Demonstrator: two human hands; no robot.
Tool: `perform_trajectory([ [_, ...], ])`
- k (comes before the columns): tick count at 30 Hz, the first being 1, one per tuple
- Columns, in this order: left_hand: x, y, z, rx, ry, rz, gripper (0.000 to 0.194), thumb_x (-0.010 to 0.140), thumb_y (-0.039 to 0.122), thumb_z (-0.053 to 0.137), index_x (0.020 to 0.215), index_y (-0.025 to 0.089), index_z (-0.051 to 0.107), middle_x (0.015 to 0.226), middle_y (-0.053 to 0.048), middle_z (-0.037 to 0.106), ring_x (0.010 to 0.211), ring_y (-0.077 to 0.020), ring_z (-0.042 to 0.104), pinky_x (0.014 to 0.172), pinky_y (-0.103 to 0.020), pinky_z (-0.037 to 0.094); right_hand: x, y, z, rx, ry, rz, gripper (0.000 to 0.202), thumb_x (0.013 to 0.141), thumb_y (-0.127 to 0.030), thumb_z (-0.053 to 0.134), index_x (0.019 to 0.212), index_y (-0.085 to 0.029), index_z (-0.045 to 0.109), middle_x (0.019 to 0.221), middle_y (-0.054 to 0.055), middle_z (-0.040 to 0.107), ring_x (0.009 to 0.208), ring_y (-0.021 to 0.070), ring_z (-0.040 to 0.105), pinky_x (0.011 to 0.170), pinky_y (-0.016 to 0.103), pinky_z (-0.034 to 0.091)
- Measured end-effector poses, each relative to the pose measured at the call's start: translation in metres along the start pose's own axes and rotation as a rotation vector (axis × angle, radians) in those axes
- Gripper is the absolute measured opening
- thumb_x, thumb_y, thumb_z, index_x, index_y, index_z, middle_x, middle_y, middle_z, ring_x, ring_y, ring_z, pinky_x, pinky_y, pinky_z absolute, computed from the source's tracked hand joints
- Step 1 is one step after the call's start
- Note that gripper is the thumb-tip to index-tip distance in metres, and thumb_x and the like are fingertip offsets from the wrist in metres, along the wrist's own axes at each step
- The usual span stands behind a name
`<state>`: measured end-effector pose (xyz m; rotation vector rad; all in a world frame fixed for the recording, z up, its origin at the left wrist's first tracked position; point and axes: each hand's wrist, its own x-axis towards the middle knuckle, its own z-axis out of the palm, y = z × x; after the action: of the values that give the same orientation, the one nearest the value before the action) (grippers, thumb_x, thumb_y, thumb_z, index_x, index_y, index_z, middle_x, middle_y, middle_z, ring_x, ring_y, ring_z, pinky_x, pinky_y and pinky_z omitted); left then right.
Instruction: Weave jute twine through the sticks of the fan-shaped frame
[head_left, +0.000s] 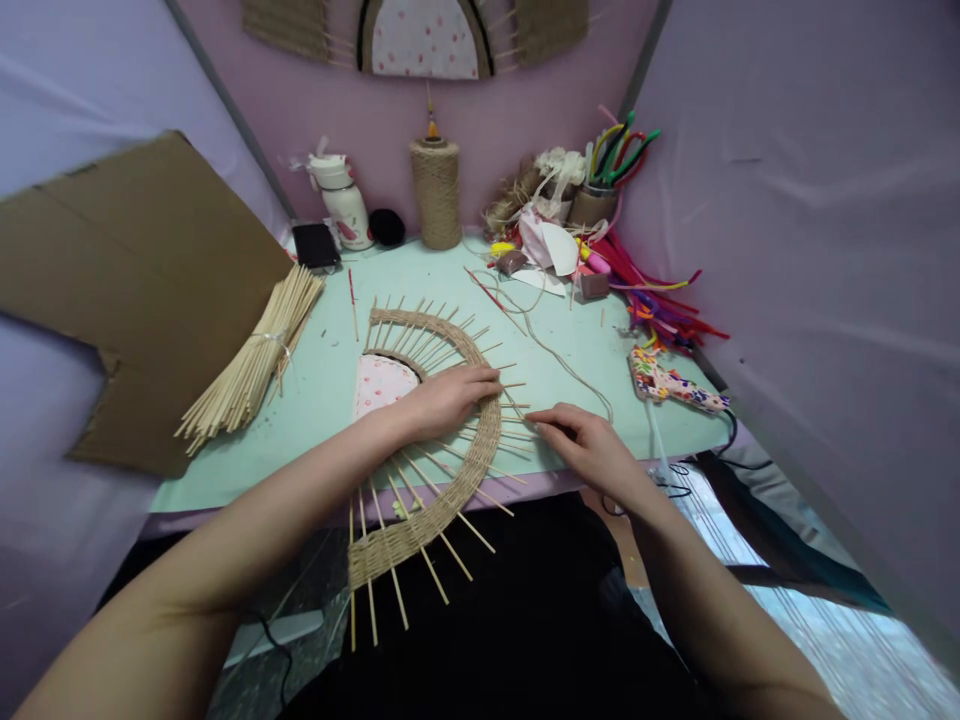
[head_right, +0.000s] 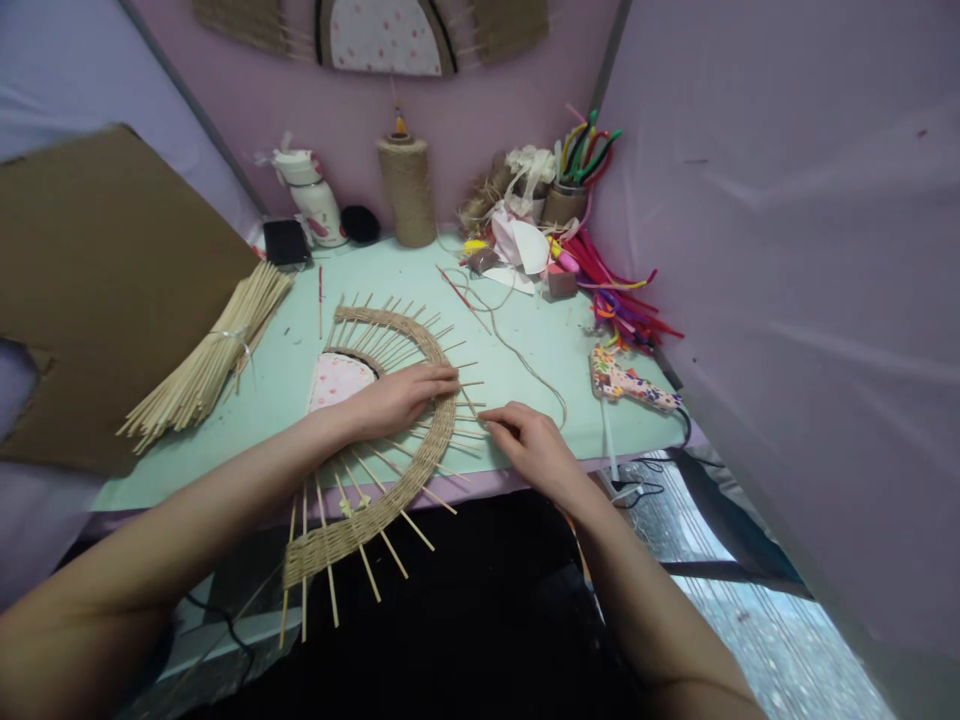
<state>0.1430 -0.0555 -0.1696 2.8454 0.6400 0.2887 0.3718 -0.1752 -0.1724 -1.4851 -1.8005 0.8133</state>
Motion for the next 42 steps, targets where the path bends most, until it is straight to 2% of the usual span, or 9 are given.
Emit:
perform_trajectory([
  [4,-0.002,0.001,0.012,0.019,-0.012,0.02,0.041,0.095,0.012,0.04,0.131,0.018,0.058,0.138,-0.011,0.056,0.132,-0.0224,0.047,0.109,-0.04,0.04,0.0,0.002,-0.003,-0.045,-0.032,0.003,0.026,0.09,-0.022,0.05,0.104,-0.019,0.072,0.098,0.007,0.072,0.092,0.018,0.066,0.085,0.032,0.049],
  [9,-0.003,0.003,0.011,0.085,-0.009,0.002,0.04,0.097,0.015,0.041,0.131,0.027,0.058,0.137,-0.008,0.055,0.132,-0.0231,0.045,0.106,-0.043,0.04,-0.003,0.001,-0.004,-0.143,-0.044,-0.027,0.028,0.09,-0.018,0.047,0.105,-0.019,0.071,0.097,0.007,0.071,0.092,0.0188,0.065,0.085,0.032,0.049],
  [16,-0.003,0.002,0.013,0.072,0.029,0.024,0.039,0.097,0.015,0.039,0.128,0.026,0.06,0.133,-0.009,0.057,0.129,-0.023,0.047,0.104,-0.042,0.041,-0.019,0.003,-0.002,-0.304,-0.043,-0.085,0.028,0.094,-0.019,0.045,0.107,-0.017,0.069,0.087,0.007,0.065,0.086,0.0197,0.063,0.079,0.033,0.049],
  [20,-0.006,0.0,0.014,0.05,0.031,0.036,0.04,0.098,0.014,0.037,0.128,0.025,0.06,0.134,-0.009,0.056,0.13,-0.022,0.046,0.106,-0.043,0.04,-0.024,0.008,-0.003,-0.424,-0.009,-0.164,0.029,0.096,-0.019,0.044,0.113,-0.017,0.068,0.086,0.008,0.062,0.084,0.0205,0.059,0.077,0.034,0.049],
  [26,-0.014,0.001,0.012,0.025,0.016,0.046,0.042,0.099,0.014,0.036,0.133,0.028,0.056,0.138,-0.007,0.054,0.133,-0.0215,0.044,0.109,-0.042,0.037,-0.031,0.011,-0.002,-0.579,-0.063,-0.285,0.033,0.096,-0.014,0.042,0.121,-0.015,0.063,0.087,0.01,0.059,0.083,0.0218,0.053,0.075,0.035,0.048],
  [32,-0.016,0.003,0.01,0.003,-0.018,0.034,0.043,0.1,0.016,0.034,0.136,0.028,0.053,0.138,-0.007,0.053,0.13,-0.0211,0.044,0.109,-0.04,0.035,-0.033,0.004,0.004,-0.619,-0.092,-0.338,0.032,0.094,-0.01,0.043,0.119,-0.013,0.063,0.085,0.01,0.059,0.08,0.0212,0.051,0.072,0.034,0.048],
  [37,-0.015,0.007,0.007,0.014,-0.024,0.03,0.047,0.099,0.014,0.033,0.141,0.032,0.047,0.135,-0.006,0.052,0.126,-0.0206,0.045,0.106,-0.037,0.036,-0.03,0.002,0.001,-0.616,-0.101,-0.353,0.029,0.094,-0.011,0.044,0.114,-0.014,0.064,0.085,0.009,0.059,0.081,0.0211,0.051,0.072,0.033,0.047],
  [42,-0.022,0.015,0.007,0.028,-0.024,0.054,0.043,0.099,0.017,0.036,0.136,0.03,0.052,0.13,-0.007,0.054,0.124,-0.0223,0.045,0.106,-0.039,0.037,-0.04,0.0,-0.002,-0.6,-0.129,-0.352,0.028,0.096,-0.013,0.043,0.115,-0.013,0.064,0.086,0.009,0.059,0.082,0.0206,0.051,0.072,0.033,0.047],
])
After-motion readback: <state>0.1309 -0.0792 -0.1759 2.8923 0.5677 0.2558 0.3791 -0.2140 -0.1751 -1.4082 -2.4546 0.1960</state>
